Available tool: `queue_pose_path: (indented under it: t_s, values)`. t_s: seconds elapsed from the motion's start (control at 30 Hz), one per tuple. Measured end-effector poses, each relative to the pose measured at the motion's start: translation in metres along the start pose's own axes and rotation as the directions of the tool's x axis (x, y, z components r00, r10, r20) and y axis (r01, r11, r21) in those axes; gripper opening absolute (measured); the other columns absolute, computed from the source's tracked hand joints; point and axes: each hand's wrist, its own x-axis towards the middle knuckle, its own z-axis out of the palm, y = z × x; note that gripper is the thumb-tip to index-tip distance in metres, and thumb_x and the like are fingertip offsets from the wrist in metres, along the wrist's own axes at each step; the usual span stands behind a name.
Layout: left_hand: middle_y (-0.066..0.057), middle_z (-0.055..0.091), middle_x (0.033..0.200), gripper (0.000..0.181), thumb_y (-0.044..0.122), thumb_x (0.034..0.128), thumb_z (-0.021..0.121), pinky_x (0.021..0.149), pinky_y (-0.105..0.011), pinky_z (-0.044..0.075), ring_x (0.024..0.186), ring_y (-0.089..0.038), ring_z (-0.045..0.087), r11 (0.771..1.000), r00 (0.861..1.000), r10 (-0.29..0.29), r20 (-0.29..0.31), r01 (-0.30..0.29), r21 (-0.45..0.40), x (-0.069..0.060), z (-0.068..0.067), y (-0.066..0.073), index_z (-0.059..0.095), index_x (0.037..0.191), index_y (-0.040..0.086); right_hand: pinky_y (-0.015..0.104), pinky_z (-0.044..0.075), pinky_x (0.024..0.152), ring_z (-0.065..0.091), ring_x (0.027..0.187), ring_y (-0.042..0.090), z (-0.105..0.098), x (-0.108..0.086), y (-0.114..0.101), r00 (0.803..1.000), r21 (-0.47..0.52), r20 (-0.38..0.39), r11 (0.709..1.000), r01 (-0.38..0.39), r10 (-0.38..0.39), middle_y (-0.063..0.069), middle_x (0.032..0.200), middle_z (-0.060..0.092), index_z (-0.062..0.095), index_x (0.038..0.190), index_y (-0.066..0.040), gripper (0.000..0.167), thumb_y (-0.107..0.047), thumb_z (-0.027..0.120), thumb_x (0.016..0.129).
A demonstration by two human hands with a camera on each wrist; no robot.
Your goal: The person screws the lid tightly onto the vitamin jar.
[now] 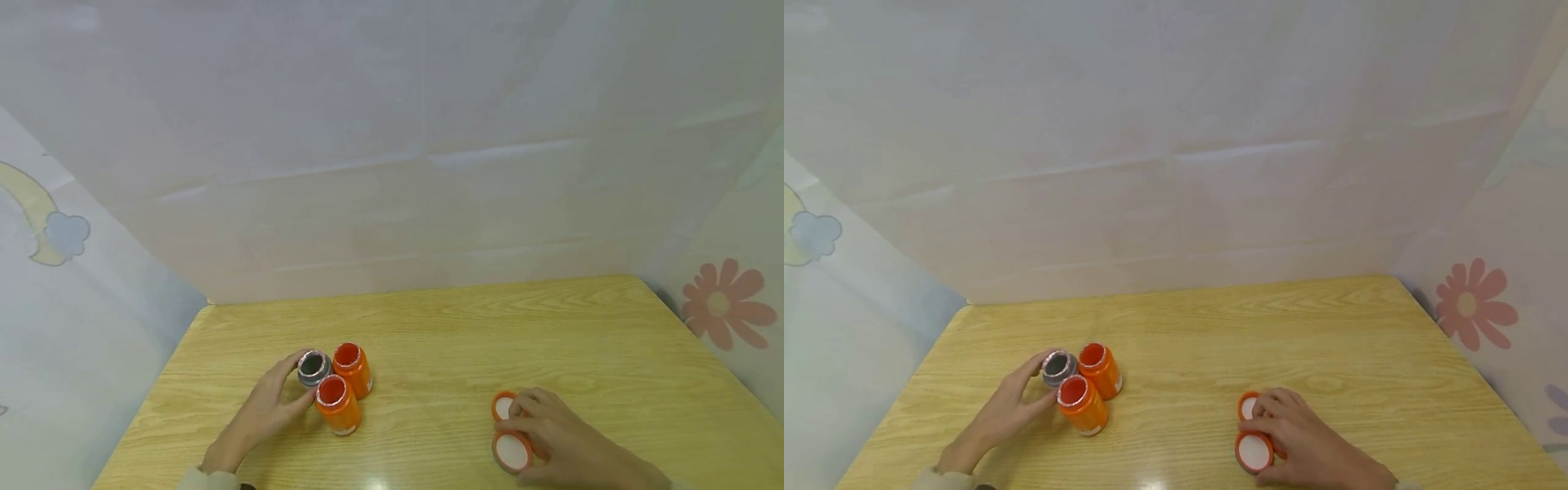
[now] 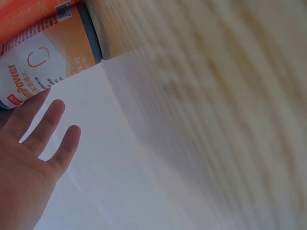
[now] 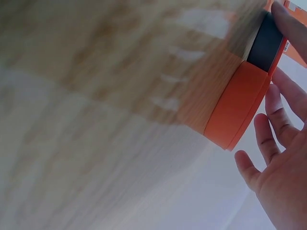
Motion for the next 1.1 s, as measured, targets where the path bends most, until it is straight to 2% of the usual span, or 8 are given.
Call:
queue_pose_path:
  t_s: [0.23, 0.4, 0.53, 0.67, 0.83, 0.97, 1.1]
  values:
    - [-0.014, 0.059, 0.138, 0.060, 0.024, 0.0869, 0.075, 0.104, -0.063, 0.042, 0.127, -0.041, 0.055, 1.000, 1.000, -0.019, 0.013, 0.019, -0.012, 0.000, 0.000, 0.002, 0.050, 0.140, 0.010, 0.018, 0.029, 0.088, 0.040, 0.102, 0.004, 0.002, 0.001, 0.002, 0.998, 0.034, -0.036, 0.998, 0.056, -0.055, -0.020, 0.106, 0.050, 0.064, 0.100, -0.041, 0.057, -0.036, 0.090, 0.050]
    - [-0.014, 0.060, 0.137, 0.060, 0.025, 0.0865, 0.076, 0.103, -0.064, 0.043, 0.125, -0.041, 0.056, 1.000, 1.000, -0.023, -0.002, 0.023, -0.005, -0.001, 0.000, 0.001, 0.051, 0.139, 0.010, 0.013, 0.029, 0.092, 0.041, 0.108, 0.002, -0.002, -0.002, -0.001, 1.000, 0.044, 0.002, 0.999, -0.007, 0.006, -0.019, 0.114, 0.053, 0.062, 0.107, -0.042, 0.053, -0.044, 0.089, 0.061]
    - [-0.013, 0.061, 0.135, 0.059, 0.028, 0.0866, 0.076, 0.102, -0.064, 0.043, 0.125, -0.040, 0.057, 1.000, 1.000, -0.020, -0.016, 0.021, 0.012, -0.001, -0.001, 0.000, 0.052, 0.138, 0.010, 0.010, 0.028, 0.095, 0.043, 0.108, 0.001, -0.004, -0.003, -0.003, 0.999, 0.034, 0.024, 0.999, -0.040, 0.039, -0.020, 0.115, 0.053, 0.062, 0.109, -0.042, 0.052, -0.048, 0.088, 0.064]
    - [-0.012, 0.062, 0.134, 0.059, 0.030, 0.0864, 0.077, 0.102, -0.063, 0.044, 0.124, -0.038, 0.058, 0.999, 0.999, -0.017, -0.031, 0.018, 0.033, -0.001, -0.003, -0.001, 0.052, 0.136, 0.011, 0.013, 0.035, 0.088, 0.043, 0.104, -0.001, -0.005, -0.001, -0.004, 0.998, 0.044, 0.036, 0.998, -0.049, 0.048, -0.023, 0.111, 0.051, 0.060, 0.108, -0.042, 0.052, -0.046, 0.088, 0.065]
    - [-0.007, 0.065, 0.130, 0.056, 0.027, 0.0855, 0.078, 0.101, -0.059, 0.047, 0.121, -0.033, 0.061, 1.000, 0.999, 0.013, -0.049, -0.012, 0.025, -0.001, -0.004, -0.002, 0.054, 0.134, 0.011, 0.017, 0.039, 0.078, 0.042, 0.097, -0.005, -0.008, 0.001, -0.008, 0.996, 0.115, 0.052, 0.990, -0.084, 0.078, -0.026, 0.105, 0.049, 0.058, 0.108, -0.045, 0.052, -0.039, 0.089, 0.066]
    - [-0.005, 0.066, 0.127, 0.053, 0.025, 0.0851, 0.078, 0.100, -0.059, 0.047, 0.120, -0.032, 0.061, 1.000, 0.998, 0.024, -0.061, -0.023, 0.008, -0.002, -0.005, -0.002, 0.056, 0.131, 0.012, 0.016, 0.039, 0.076, 0.043, 0.093, -0.006, -0.010, 0.002, -0.010, 0.990, 0.158, 0.085, 0.979, -0.126, 0.114, -0.027, 0.102, 0.049, 0.057, 0.108, -0.046, 0.053, -0.032, 0.089, 0.067]
    - [-0.005, 0.066, 0.128, 0.054, 0.026, 0.0851, 0.079, 0.100, -0.061, 0.047, 0.121, -0.033, 0.060, 1.000, 0.998, 0.017, -0.062, -0.018, -0.014, -0.004, -0.006, -0.004, 0.055, 0.132, 0.012, 0.015, 0.039, 0.075, 0.043, 0.092, -0.005, -0.010, 0.002, -0.010, 0.991, 0.168, 0.079, 0.978, -0.121, 0.109, -0.027, 0.102, 0.049, 0.057, 0.109, -0.045, 0.055, -0.031, 0.089, 0.067]
